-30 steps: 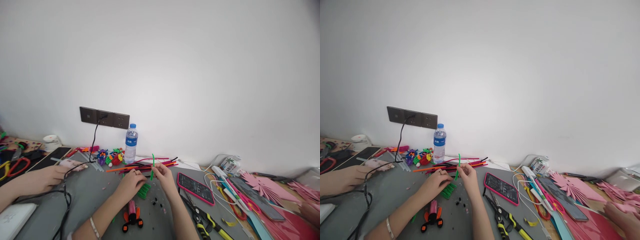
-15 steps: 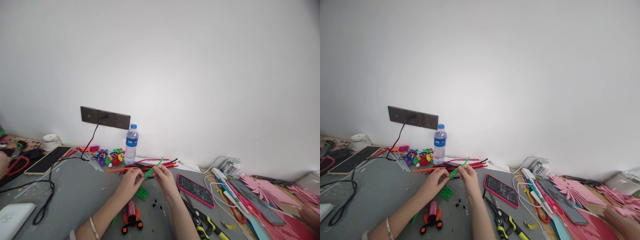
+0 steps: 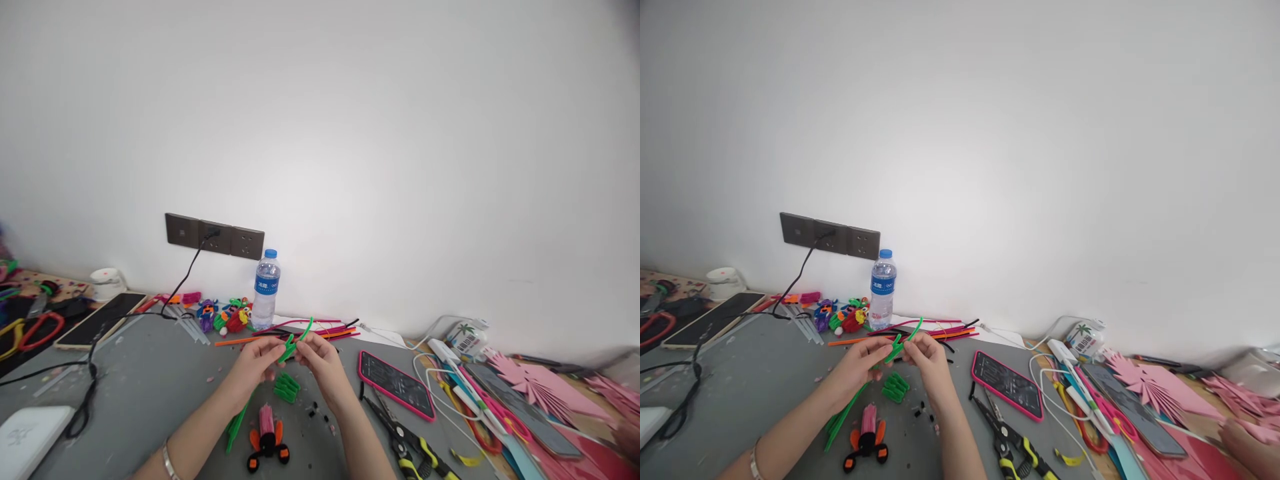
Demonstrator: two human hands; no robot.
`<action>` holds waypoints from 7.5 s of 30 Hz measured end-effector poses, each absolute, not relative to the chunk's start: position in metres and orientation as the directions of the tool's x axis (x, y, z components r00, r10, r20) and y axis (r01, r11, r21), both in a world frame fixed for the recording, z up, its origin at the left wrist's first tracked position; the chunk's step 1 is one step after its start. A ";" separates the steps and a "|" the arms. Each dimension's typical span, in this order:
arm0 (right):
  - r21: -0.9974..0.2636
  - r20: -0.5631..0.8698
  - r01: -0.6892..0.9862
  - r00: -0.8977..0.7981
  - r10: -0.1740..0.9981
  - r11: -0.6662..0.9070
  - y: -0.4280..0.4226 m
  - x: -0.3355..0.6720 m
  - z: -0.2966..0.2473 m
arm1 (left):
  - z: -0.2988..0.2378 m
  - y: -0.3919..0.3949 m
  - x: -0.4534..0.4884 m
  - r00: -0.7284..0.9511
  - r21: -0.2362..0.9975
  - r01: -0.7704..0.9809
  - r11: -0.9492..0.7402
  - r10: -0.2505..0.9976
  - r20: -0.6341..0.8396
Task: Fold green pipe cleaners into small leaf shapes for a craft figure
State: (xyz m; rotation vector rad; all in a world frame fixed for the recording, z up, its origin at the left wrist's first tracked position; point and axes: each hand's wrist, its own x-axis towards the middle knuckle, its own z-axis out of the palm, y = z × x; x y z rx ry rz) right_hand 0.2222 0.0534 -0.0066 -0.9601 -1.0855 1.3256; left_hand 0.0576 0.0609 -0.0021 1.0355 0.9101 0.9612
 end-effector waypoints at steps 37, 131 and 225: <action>-0.910 0.090 -0.386 0.169 0.981 0.150 0.053 0.224 0.002 | 0.000 0.060 0.059 0.195 0.993 -0.004 -0.120 0.974 0.118; -0.972 0.234 0.041 0.067 0.970 0.232 0.047 0.220 0.009 | 0.003 0.052 0.063 0.393 0.846 0.259 -0.466 0.851 0.349; -0.994 0.024 -0.108 -0.427 0.904 -0.024 0.033 0.253 0.027 | 0.010 0.052 0.056 0.358 0.942 0.080 -0.325 0.892 0.277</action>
